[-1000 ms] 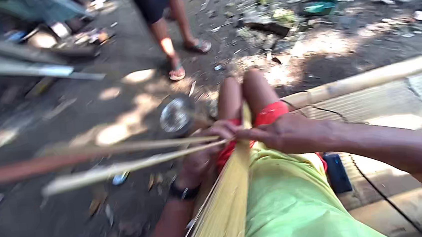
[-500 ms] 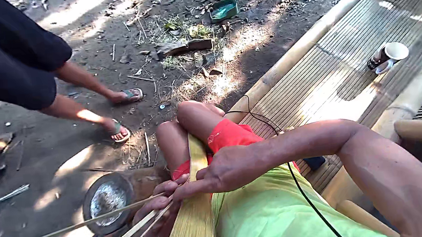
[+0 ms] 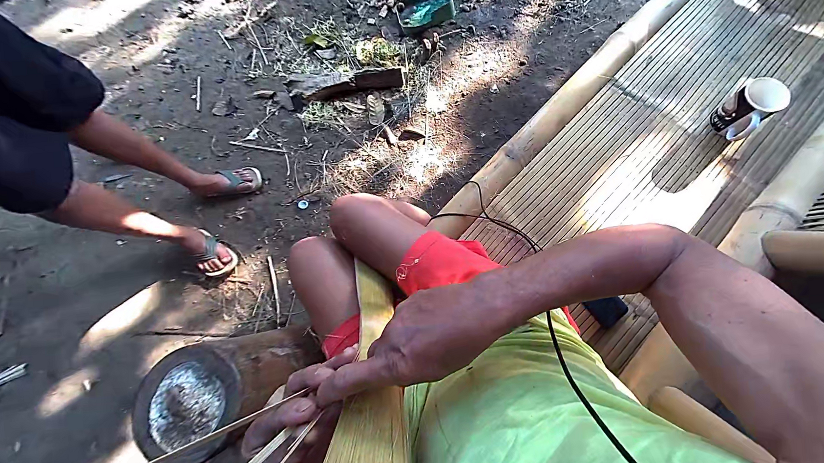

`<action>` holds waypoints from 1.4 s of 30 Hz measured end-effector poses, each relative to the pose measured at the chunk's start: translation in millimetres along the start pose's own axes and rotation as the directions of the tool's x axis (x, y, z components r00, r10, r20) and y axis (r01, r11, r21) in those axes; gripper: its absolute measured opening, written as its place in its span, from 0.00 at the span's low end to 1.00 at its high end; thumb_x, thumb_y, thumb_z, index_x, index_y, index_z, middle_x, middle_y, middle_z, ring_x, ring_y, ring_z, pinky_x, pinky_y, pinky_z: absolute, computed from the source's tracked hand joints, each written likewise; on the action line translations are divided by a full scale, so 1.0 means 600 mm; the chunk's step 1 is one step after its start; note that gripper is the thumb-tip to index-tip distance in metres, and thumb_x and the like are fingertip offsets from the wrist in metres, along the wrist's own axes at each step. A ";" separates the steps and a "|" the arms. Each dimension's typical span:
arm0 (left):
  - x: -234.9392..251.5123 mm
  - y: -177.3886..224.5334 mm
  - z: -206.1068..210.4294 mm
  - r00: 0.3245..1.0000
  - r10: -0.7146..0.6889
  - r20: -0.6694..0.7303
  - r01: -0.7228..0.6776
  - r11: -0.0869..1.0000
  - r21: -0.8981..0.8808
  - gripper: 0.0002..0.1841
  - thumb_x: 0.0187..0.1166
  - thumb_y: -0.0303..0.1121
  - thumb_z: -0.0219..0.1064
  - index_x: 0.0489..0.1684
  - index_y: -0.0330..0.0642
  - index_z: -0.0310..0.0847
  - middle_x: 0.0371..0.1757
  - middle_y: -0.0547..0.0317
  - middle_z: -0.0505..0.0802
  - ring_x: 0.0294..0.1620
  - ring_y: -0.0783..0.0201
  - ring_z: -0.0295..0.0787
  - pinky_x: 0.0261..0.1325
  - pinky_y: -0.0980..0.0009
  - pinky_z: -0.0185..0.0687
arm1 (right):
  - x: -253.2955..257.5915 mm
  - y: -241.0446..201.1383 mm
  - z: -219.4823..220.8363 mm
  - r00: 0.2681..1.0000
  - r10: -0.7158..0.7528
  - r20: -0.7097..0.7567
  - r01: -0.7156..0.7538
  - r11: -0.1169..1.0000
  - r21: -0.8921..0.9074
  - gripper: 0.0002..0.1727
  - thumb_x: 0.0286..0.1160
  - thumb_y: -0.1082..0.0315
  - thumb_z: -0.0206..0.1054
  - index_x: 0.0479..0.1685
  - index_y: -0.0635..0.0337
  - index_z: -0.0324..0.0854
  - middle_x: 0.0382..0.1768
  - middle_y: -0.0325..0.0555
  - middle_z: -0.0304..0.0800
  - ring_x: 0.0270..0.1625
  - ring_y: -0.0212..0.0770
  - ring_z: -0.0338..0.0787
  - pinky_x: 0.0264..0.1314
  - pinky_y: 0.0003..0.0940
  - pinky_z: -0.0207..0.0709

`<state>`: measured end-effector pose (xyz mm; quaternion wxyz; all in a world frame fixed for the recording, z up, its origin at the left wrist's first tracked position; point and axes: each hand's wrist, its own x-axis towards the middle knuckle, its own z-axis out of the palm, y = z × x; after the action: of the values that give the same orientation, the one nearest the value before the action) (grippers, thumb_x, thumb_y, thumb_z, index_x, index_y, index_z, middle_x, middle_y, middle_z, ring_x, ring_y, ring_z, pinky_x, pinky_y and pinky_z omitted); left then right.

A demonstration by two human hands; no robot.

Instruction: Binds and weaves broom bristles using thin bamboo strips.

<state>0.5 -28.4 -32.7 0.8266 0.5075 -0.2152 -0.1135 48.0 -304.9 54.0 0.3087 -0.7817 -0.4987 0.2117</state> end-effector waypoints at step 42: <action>0.234 0.002 0.000 0.971 -0.180 -0.156 0.209 0.956 0.204 0.11 0.86 0.35 0.63 0.49 0.40 0.90 0.47 0.50 0.97 0.40 0.61 0.97 0.44 0.66 0.95 | 0.040 0.089 0.035 0.890 0.150 -0.430 -0.156 0.988 0.022 0.22 0.89 0.69 0.54 0.79 0.46 0.72 0.37 0.48 0.91 0.34 0.50 0.91 0.37 0.51 0.86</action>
<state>124.0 -84.8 1.8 0.7633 0.6205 -0.1186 -0.1353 79.1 -294.1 1.5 0.3884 -0.8479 -0.3567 0.0545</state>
